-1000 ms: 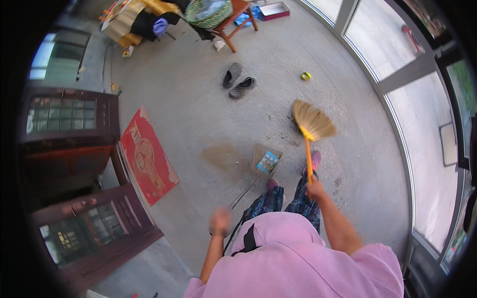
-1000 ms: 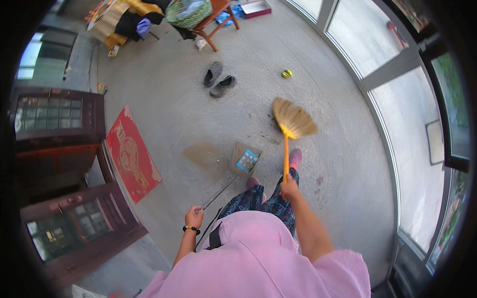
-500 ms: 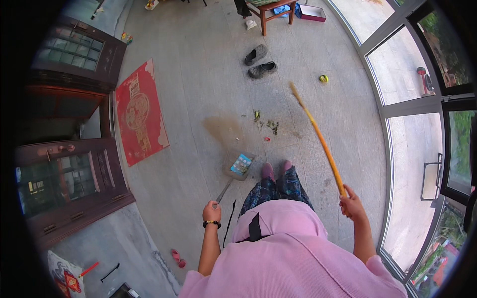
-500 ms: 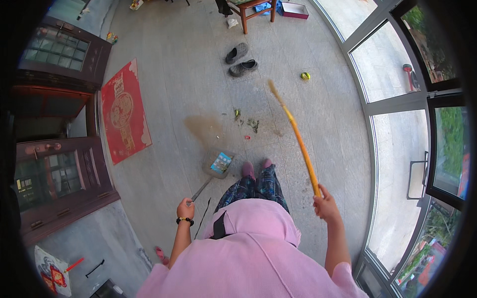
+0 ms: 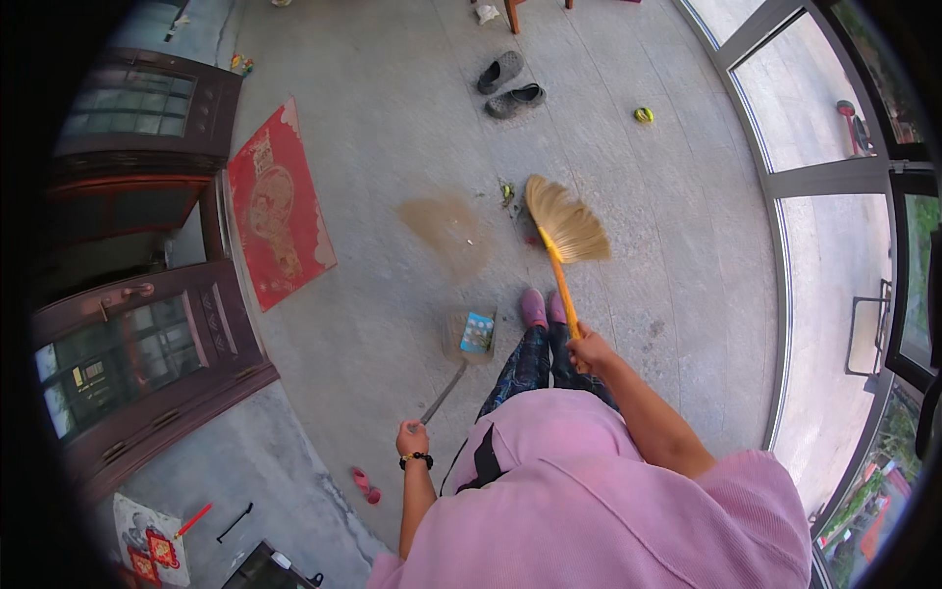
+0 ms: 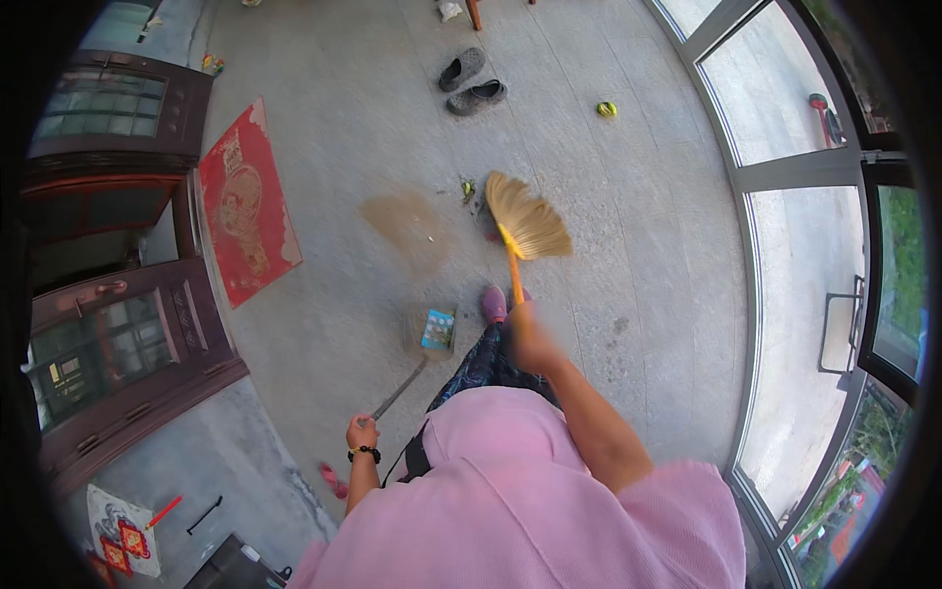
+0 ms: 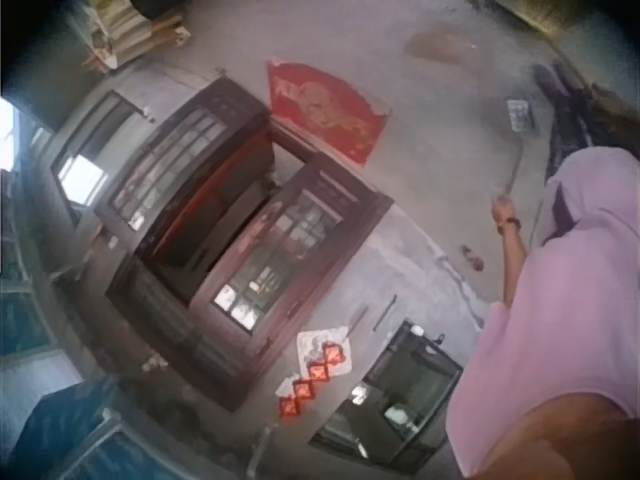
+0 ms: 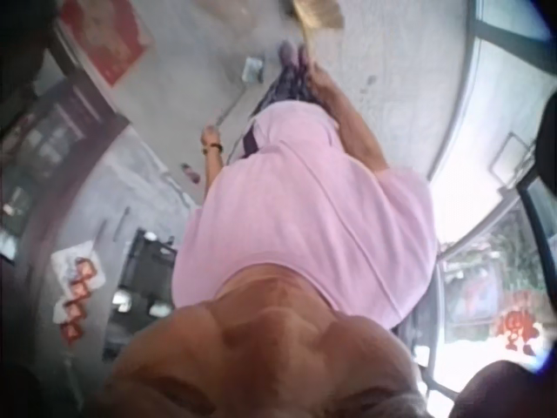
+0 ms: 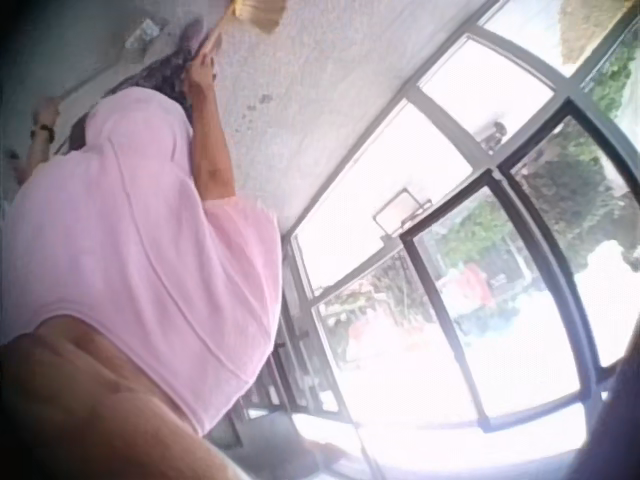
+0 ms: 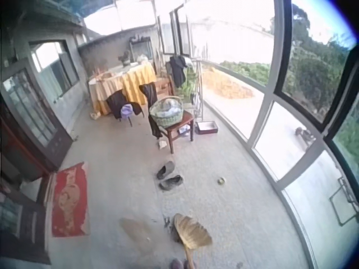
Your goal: The person sweeps a tiled floor using a broom and dustpan, gathering debris into the dustpan. The person moves around a sunroom, sweeping near a door and windows, and eventually exits to an outdoor patio area to continue sweeping.
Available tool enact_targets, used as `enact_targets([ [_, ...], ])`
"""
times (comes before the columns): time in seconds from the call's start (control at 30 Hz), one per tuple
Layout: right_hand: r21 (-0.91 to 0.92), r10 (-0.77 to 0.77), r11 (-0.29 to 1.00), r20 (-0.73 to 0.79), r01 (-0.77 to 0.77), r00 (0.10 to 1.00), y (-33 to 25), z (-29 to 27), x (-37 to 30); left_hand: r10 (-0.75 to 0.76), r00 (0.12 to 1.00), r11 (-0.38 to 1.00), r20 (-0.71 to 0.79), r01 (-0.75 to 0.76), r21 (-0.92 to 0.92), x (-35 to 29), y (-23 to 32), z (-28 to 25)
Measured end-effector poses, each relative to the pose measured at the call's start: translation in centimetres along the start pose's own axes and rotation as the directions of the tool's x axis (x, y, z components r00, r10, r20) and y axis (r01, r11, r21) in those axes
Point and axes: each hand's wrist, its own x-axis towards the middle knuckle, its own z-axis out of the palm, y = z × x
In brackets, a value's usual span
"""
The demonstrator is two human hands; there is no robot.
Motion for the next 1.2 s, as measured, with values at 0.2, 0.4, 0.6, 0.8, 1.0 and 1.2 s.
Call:
enact_targets([
  [0.2, 0.297, 0.019, 0.952, 0.174, -0.071, 0.985, -5.7, 0.0, -5.7, -0.088, 0.996, 0.991, -0.020, 0.089, 0.095, 1.5, -5.6, 3.1],
  [0.4, 0.192, 0.074, 0.978, 0.036, -0.079, 0.997, -10.9, -5.9, -15.6, -0.118, 0.992, 0.993, -0.040, 0.118, 0.005, 0.3, -6.6, 3.8],
  [0.6, -0.155, 0.003, 0.988, -0.146, -0.026, 0.989, -15.1, -7.5, -13.1, -0.177, 0.983, 0.984, -0.055, 0.176, -0.019, -1.4, -8.8, 4.5],
  [0.8, -0.151, 0.125, 0.978, -0.129, -0.144, 0.984, -12.2, -4.4, 6.4, -0.169, 0.985, 0.985, -0.044, 0.171, 0.033, -1.8, -5.3, 2.5],
  [1.0, -0.210, 0.239, 0.945, -0.088, -0.252, 0.967, -12.8, 9.2, 4.8, -0.305, 0.952, 0.945, -0.016, 0.300, -0.129, -0.4, -8.8, 3.9],
  [1.2, -0.063, 0.280, 0.960, 0.138, -0.274, 0.950, -16.2, 6.8, -0.2, -0.180, 0.980, 0.983, -0.083, 0.177, -0.039, 2.4, -9.3, 6.8],
])
